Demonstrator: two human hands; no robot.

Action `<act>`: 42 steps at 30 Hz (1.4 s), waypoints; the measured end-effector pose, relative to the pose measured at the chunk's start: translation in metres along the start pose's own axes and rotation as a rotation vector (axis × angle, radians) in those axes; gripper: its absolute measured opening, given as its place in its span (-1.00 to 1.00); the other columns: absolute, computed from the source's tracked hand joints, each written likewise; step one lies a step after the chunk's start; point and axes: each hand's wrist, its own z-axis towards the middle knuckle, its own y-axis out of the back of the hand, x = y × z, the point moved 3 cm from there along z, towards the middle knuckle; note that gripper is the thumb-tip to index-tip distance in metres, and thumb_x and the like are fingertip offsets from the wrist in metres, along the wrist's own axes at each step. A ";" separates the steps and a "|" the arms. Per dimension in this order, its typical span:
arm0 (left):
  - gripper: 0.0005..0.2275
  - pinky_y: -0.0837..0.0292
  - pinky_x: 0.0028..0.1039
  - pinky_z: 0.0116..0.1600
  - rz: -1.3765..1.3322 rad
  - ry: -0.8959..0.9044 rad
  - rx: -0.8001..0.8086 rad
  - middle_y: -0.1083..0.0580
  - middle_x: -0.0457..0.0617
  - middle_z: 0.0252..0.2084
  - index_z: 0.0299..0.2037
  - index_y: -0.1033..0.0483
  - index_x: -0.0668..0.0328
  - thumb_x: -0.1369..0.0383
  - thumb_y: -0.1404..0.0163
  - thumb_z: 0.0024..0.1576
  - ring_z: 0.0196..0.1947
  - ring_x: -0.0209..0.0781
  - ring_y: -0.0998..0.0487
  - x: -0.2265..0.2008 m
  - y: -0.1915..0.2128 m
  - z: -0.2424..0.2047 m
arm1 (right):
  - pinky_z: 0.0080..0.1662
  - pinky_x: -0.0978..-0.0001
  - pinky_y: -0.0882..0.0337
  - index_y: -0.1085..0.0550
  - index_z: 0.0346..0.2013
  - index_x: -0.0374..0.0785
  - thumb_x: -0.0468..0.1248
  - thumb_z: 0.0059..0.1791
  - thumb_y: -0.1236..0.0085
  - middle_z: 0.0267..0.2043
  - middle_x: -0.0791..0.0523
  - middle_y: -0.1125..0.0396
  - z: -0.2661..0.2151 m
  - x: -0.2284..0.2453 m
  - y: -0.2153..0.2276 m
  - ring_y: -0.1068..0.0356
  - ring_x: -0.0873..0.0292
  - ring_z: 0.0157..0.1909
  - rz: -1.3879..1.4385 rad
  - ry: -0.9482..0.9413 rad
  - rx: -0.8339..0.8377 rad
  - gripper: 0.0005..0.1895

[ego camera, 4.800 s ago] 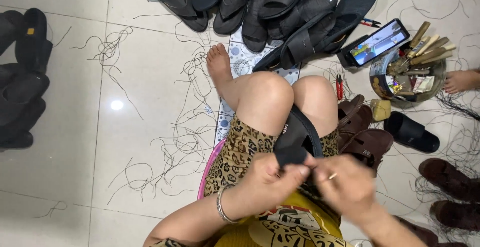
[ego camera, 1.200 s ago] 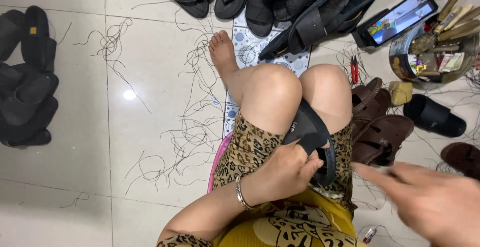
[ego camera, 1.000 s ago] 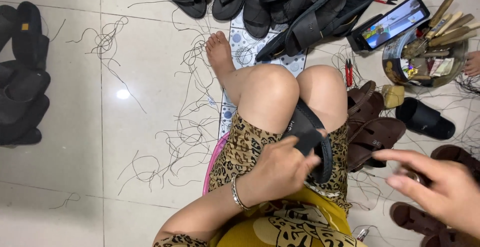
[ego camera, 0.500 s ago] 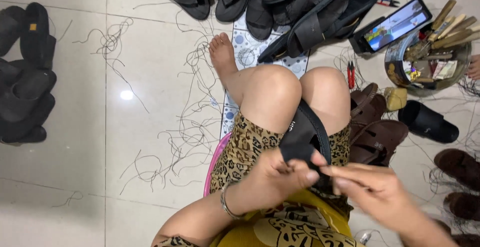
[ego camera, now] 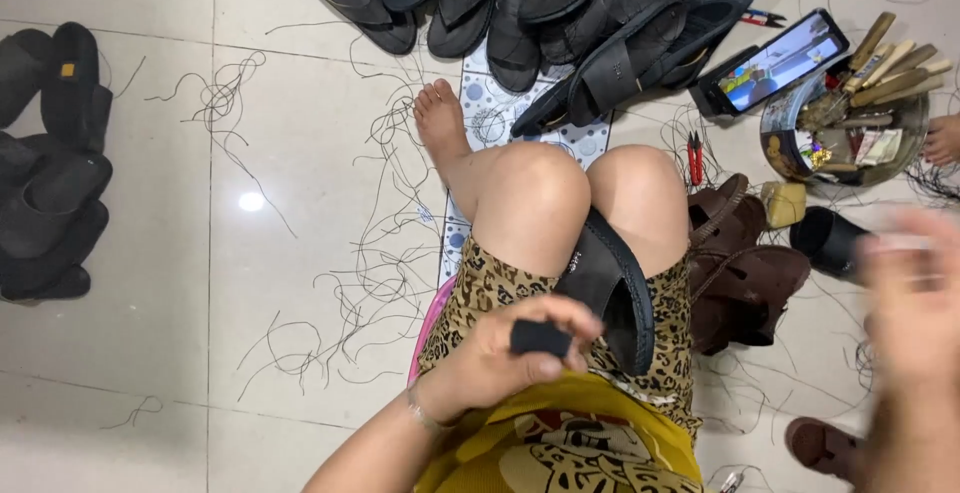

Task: The person is hand-sewing the components of black sandals together using a needle and thread.

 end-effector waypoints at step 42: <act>-0.73 -0.43 -0.17 -0.05 -0.672 -0.303 -0.540 -0.48 0.08 -0.39 -0.15 -0.58 0.35 0.32 0.17 0.35 -0.41 -0.07 -0.44 0.000 0.038 -0.043 | 0.25 0.39 -0.30 -0.11 0.51 -0.11 -0.32 -0.07 -0.14 0.39 0.02 -0.26 -0.119 0.082 -0.061 -0.39 0.11 0.19 0.323 -0.077 0.278 -0.16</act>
